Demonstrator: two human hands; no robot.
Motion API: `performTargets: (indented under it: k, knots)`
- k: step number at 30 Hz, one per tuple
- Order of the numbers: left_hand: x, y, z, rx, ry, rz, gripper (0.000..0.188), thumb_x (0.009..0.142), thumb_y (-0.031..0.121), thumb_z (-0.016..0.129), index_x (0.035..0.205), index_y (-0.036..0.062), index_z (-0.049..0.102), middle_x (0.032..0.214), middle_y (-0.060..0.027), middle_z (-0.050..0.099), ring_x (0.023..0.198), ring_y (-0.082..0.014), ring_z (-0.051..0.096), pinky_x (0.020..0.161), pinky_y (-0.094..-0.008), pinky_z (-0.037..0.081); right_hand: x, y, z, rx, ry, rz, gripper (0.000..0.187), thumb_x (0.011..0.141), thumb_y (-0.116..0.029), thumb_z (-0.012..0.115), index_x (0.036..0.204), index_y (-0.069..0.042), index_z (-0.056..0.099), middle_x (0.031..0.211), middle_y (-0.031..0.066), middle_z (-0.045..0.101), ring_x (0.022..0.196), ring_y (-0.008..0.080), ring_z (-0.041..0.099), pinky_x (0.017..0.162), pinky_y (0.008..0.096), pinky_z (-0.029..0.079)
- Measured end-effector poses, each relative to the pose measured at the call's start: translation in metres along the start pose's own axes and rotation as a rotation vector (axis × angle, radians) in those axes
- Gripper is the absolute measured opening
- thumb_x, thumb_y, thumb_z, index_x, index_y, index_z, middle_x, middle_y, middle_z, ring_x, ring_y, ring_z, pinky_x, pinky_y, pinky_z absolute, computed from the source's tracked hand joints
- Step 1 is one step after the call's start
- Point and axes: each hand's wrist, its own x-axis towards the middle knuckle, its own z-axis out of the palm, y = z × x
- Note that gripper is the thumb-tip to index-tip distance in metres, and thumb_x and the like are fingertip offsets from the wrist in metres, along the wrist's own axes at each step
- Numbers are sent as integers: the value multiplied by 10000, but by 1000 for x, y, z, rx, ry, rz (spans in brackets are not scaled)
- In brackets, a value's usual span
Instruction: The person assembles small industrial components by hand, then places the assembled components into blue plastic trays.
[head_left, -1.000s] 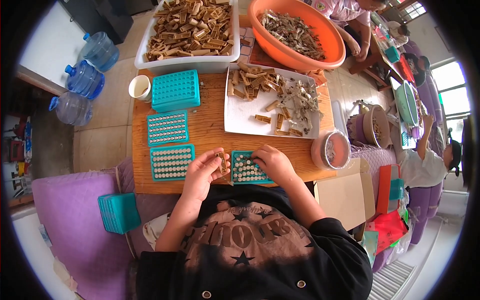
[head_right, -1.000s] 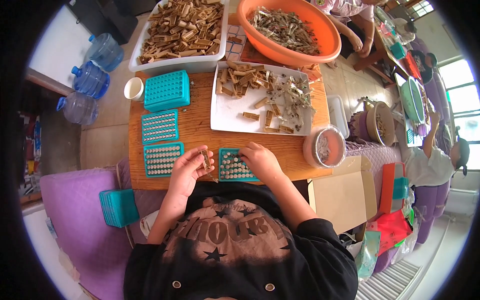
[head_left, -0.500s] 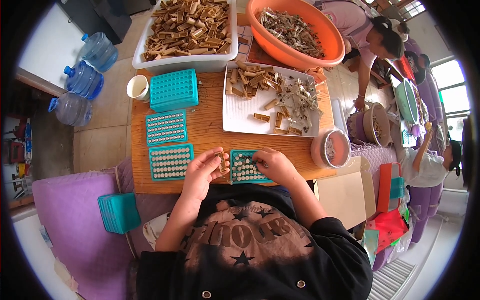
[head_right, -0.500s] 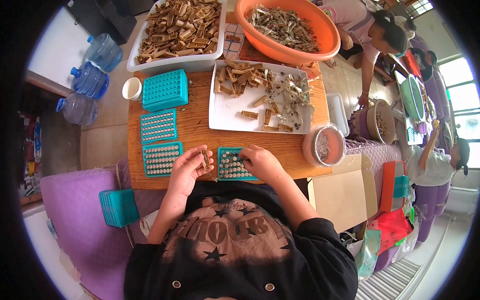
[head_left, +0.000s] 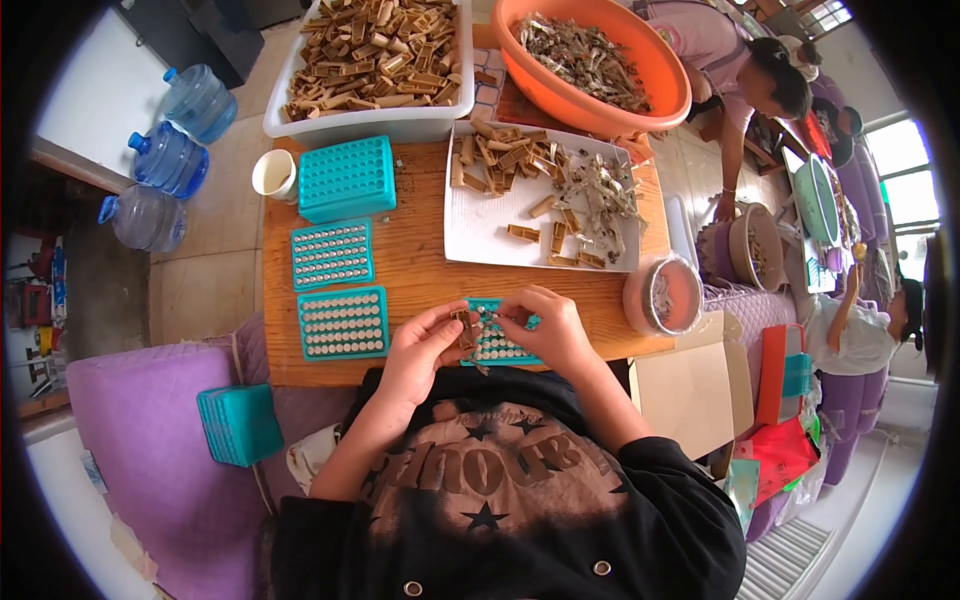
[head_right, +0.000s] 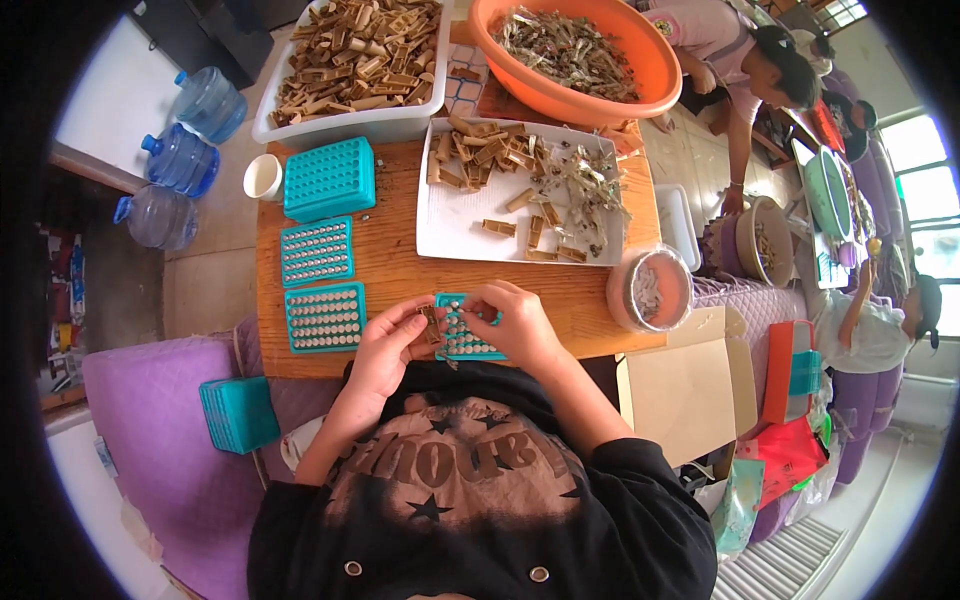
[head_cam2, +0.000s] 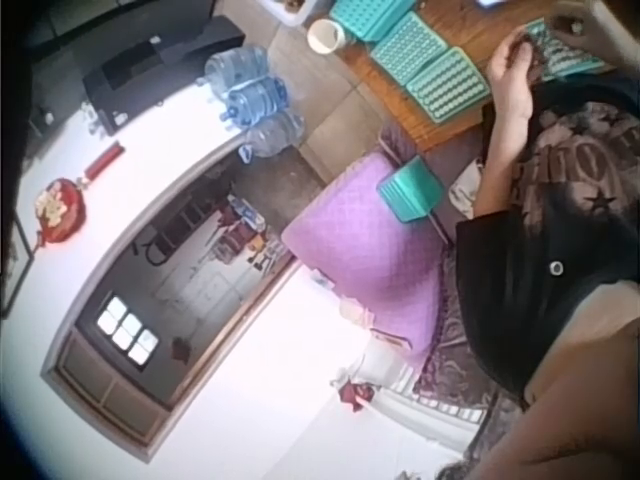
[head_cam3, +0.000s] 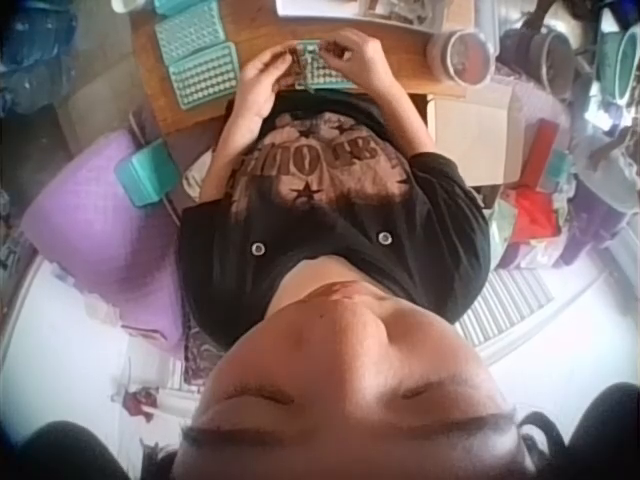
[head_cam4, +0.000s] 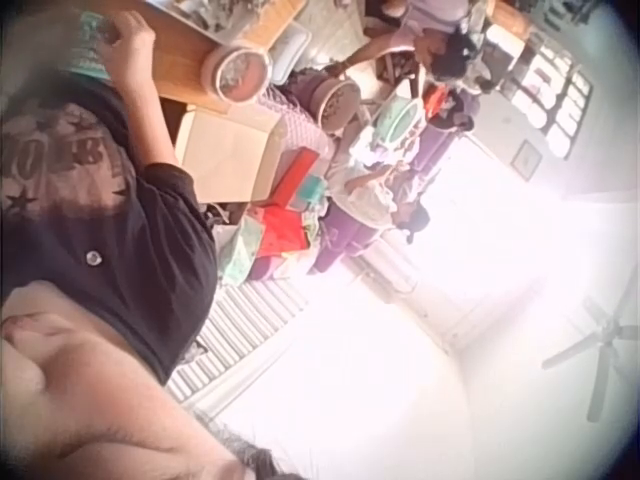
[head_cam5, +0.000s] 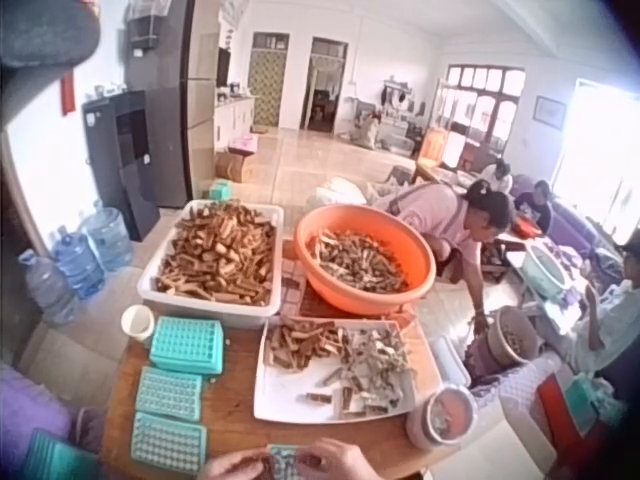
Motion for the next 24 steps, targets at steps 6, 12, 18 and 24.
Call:
performTargets:
  k: [6, 12, 18, 24]
  knots:
    - [5, -10, 3, 82, -10, 28, 293, 916, 77, 525, 1195, -14, 530, 1053, -98, 617, 931, -176, 627, 788, -321, 558, 0, -18, 19, -30, 146, -210, 128, 736, 2, 664, 857, -15, 625, 783, 103, 597, 723, 239, 625, 632, 324, 517]
    - [2, -7, 5, 24, -14, -9, 302, 902, 79, 558, 1193, -2, 538, 996, -72, 646, 885, -136, 635, 761, -263, 545, -2, -27, 11, 91, 164, -126, 193, 743, -1, 648, 933, -14, 616, 834, 123, 617, 759, 296, 616, 678, 346, 519]
    - [3, -8, 7, 172, -6, 1, 258, 927, 71, 491, 1165, -20, 534, 1009, -88, 622, 902, -168, 629, 780, -327, 560, -2, -17, 16, 12, 103, -279, 207, 754, 16, 659, 956, -11, 626, 878, 120, 638, 798, 266, 633, 696, 326, 523]
    - [2, -3, 6, 32, -6, 5, 266, 917, 84, 494, 1161, -18, 520, 1022, -107, 611, 881, -170, 620, 762, -329, 560, 2, 22, 5, -111, 96, -57, 183, 744, -40, 649, 926, -34, 638, 840, 119, 604, 811, 315, 592, 724, 382, 491]
